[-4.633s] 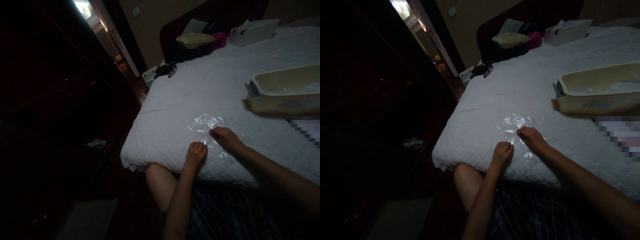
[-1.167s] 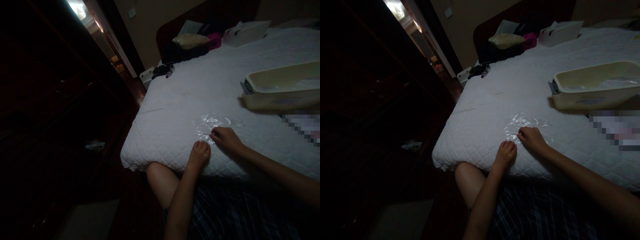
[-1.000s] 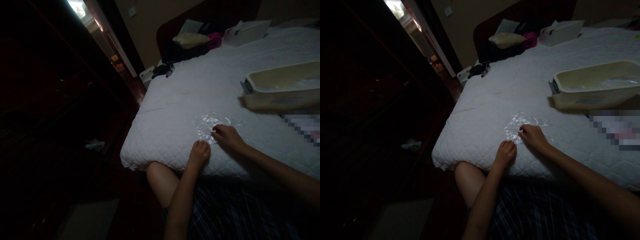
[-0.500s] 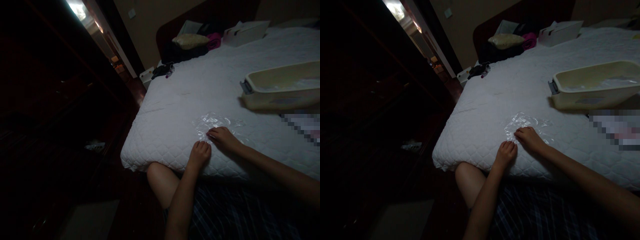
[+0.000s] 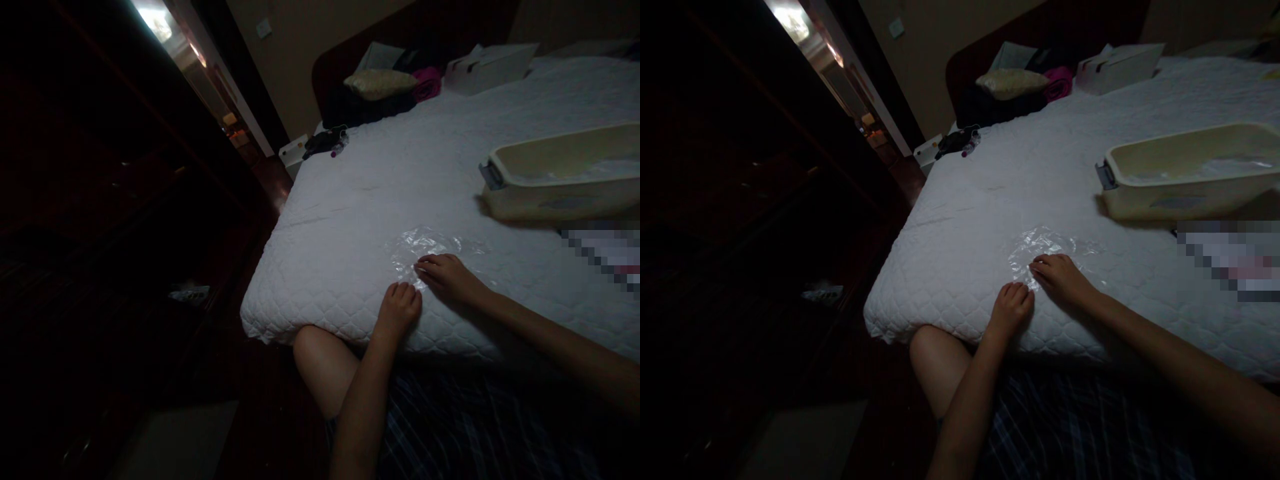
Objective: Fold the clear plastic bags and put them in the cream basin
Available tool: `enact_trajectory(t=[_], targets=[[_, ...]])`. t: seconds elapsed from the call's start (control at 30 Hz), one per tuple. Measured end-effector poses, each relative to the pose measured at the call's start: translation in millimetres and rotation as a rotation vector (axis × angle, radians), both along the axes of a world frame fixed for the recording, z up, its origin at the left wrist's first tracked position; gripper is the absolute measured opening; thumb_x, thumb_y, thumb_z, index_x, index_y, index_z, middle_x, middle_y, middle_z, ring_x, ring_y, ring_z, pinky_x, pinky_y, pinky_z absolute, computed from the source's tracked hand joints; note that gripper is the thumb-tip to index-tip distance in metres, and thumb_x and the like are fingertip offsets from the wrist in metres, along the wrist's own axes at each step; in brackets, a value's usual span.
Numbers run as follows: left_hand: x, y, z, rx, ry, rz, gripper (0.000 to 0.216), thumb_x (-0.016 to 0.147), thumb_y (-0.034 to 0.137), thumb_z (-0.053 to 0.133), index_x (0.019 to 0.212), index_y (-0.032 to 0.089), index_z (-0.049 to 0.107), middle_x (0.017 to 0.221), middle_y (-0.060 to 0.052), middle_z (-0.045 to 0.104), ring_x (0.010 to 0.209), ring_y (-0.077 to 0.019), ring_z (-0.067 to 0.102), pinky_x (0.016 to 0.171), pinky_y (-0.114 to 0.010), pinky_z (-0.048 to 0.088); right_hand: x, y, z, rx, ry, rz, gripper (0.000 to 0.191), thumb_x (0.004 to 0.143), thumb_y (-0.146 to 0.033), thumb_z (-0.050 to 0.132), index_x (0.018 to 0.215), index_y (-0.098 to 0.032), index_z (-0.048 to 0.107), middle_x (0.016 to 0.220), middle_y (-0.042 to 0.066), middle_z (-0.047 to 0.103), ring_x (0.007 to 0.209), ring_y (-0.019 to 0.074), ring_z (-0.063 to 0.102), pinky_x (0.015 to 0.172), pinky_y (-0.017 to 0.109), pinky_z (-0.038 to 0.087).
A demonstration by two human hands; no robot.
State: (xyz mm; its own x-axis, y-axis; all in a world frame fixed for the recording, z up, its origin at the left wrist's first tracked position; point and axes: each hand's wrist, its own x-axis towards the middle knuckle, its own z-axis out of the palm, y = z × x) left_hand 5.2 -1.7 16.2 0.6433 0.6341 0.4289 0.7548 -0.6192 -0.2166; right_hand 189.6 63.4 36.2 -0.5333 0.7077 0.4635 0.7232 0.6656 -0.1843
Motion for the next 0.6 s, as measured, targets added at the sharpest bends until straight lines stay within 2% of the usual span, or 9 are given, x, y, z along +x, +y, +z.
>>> enact_trajectory(t=[0.13, 0.23, 0.43, 0.6], targets=[[-2, 1, -1.3, -0.006, -0.005, 0.008, 0.016, 0.093, 0.019, 0.050, 0.101, 0.013, 0.063, 0.106, -0.010, 0.066, 0.111, -0.0195, 0.059, 0.094, -0.035, 0.048, 20, 4, 5.6, -0.029, 0.044, -0.018, 0.032, 0.092, -0.030, 0.042, 0.102, -0.018, 0.070, 0.103, 0.012, 0.069, 0.088, 0.0226, 0.065, 0.080, 0.040, 0.048], [-5, 2, -2.0, 0.011, -0.100, 0.010, 0.016, 0.094, 0.018, 0.050, 0.098, 0.014, 0.065, 0.106, -0.010, 0.068, 0.113, -0.0197, 0.059, 0.091, -0.035, 0.051, 38, 3, 9.1, -0.050, 0.066, -0.010, 0.031, 0.092, -0.029, 0.043, 0.101, -0.017, 0.070, 0.101, 0.013, 0.070, 0.087, 0.0227, 0.065, 0.081, 0.040, 0.049], [-9, 1, 0.1, 0.105, -0.283, -0.018, 0.018, 0.094, 0.017, 0.048, 0.096, 0.013, 0.066, 0.107, -0.009, 0.070, 0.109, -0.0200, 0.062, 0.088, -0.035, 0.054, 73, -21, 7.0, -0.053, 0.073, 0.016, 0.027, 0.091, -0.031, 0.047, 0.103, -0.019, 0.068, 0.101, 0.011, 0.069, 0.090, 0.0240, 0.063, 0.082, 0.042, 0.050], [5, -4, -2.6, 0.073, -0.265, -0.061, 0.022, 0.094, 0.015, 0.045, 0.104, 0.011, 0.065, 0.109, -0.011, 0.070, 0.107, -0.0207, 0.064, 0.090, -0.037, 0.055, 84, -42, 0.4, 0.009, 0.101, -0.003, 0.026, 0.091, -0.029, 0.049, 0.105, -0.020, 0.068, 0.103, 0.012, 0.069, 0.093, 0.0248, 0.064, 0.083, 0.042, 0.050]])
